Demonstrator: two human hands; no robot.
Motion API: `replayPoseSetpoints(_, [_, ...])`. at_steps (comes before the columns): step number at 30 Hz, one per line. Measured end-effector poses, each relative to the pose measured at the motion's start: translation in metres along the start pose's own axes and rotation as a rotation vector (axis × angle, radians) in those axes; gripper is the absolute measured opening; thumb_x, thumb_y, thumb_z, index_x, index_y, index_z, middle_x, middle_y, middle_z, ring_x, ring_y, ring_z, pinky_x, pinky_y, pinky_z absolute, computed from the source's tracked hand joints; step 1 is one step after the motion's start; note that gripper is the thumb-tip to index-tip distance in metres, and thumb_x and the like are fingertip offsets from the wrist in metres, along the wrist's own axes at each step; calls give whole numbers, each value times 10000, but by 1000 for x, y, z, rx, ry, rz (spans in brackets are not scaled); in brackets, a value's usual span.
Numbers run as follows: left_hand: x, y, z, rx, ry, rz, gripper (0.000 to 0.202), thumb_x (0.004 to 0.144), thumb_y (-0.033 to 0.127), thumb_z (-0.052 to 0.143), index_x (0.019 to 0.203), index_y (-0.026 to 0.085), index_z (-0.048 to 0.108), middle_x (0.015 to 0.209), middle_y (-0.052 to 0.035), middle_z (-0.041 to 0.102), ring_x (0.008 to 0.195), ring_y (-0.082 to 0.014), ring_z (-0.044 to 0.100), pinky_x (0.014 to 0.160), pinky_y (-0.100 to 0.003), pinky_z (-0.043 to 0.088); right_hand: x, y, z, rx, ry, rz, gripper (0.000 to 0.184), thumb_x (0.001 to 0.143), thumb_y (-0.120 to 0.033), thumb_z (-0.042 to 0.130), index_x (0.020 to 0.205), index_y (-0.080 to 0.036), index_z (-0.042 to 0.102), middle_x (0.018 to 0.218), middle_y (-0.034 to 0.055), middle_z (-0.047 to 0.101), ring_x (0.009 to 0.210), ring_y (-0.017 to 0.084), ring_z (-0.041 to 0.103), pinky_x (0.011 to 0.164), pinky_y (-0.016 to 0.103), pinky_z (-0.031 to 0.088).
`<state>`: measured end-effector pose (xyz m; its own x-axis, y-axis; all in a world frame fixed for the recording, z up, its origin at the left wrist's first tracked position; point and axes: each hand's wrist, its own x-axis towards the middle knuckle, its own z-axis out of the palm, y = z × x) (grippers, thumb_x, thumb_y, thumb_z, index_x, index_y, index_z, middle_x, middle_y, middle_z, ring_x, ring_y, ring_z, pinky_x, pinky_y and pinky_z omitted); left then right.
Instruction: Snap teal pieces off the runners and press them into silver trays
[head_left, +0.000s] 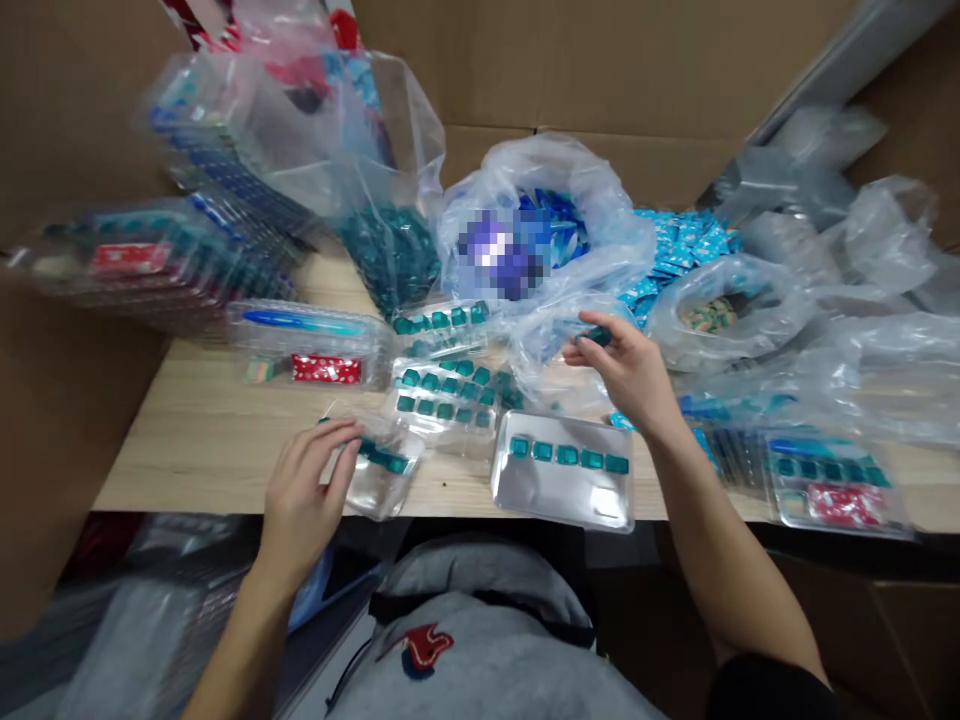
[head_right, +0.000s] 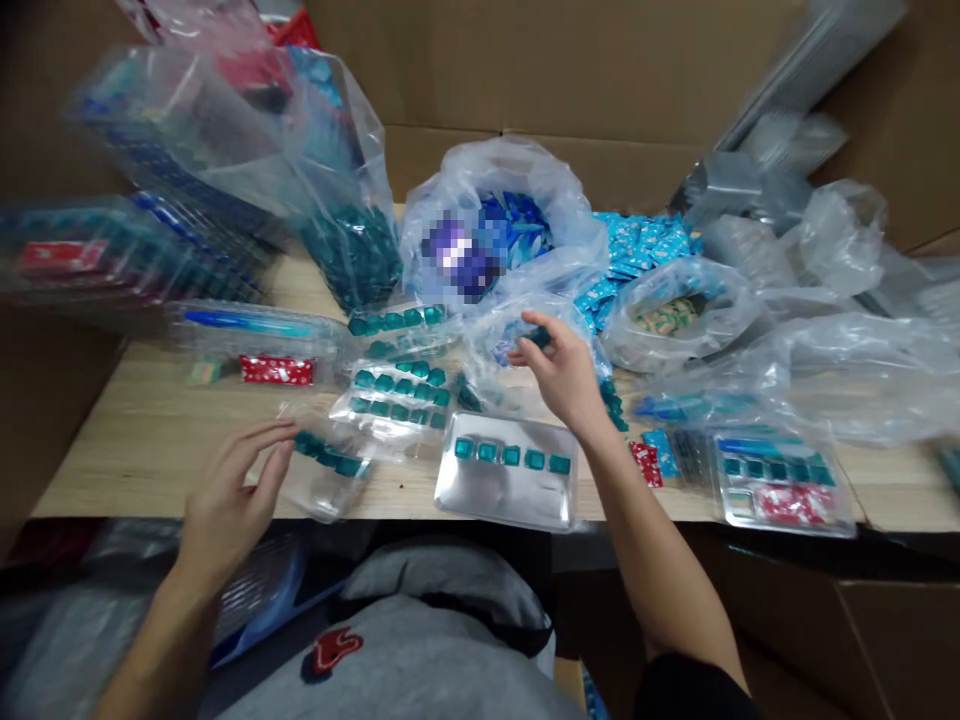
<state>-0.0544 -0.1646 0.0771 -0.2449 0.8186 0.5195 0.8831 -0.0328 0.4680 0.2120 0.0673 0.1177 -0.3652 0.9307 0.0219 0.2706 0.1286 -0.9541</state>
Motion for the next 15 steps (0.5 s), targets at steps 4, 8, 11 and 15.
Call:
replayPoseSetpoints(4, [17, 1, 21, 193, 51, 123, 179, 949, 192, 515, 1092, 207, 621, 1017, -97, 680, 953, -235, 632, 835, -387, 510, 10, 2, -3, -562, -6, -225, 488, 795, -265, 672, 1264, -144, 611, 1289, 203, 599, 1196, 335, 587, 1009, 571, 463])
replayPoseSetpoints(8, [60, 13, 69, 251, -48, 177, 251, 933, 152, 504, 1136, 215, 637, 1132, -118, 672, 1024, -256, 610, 856, -397, 487, 4, -21, 8, -668, 23, -431, 397, 875, -291, 608, 1258, -189, 621, 1369, 180, 559, 1297, 318, 516, 1078, 558, 406])
replayPoseSetpoints(11, [85, 14, 92, 270, -109, 193, 226, 914, 121, 503, 1054, 194, 664, 1052, -132, 684, 943, -274, 605, 777, -399, 469, -8, -34, 13, -596, -20, -428, 298, 902, -289, 575, 1173, -204, 665, 1237, 138, 653, 1173, 281, 608, 997, 495, 492])
replayPoseSetpoints(15, [100, 7, 99, 271, -155, 237, 196, 899, 104, 496, 848, 192, 664, 836, -116, 671, 799, -265, 588, 700, -380, 442, -17, -38, 12, -478, -85, -328, 246, 907, -288, 560, 1086, -194, 700, 1054, 97, 718, 968, 245, 680, 878, 446, 544])
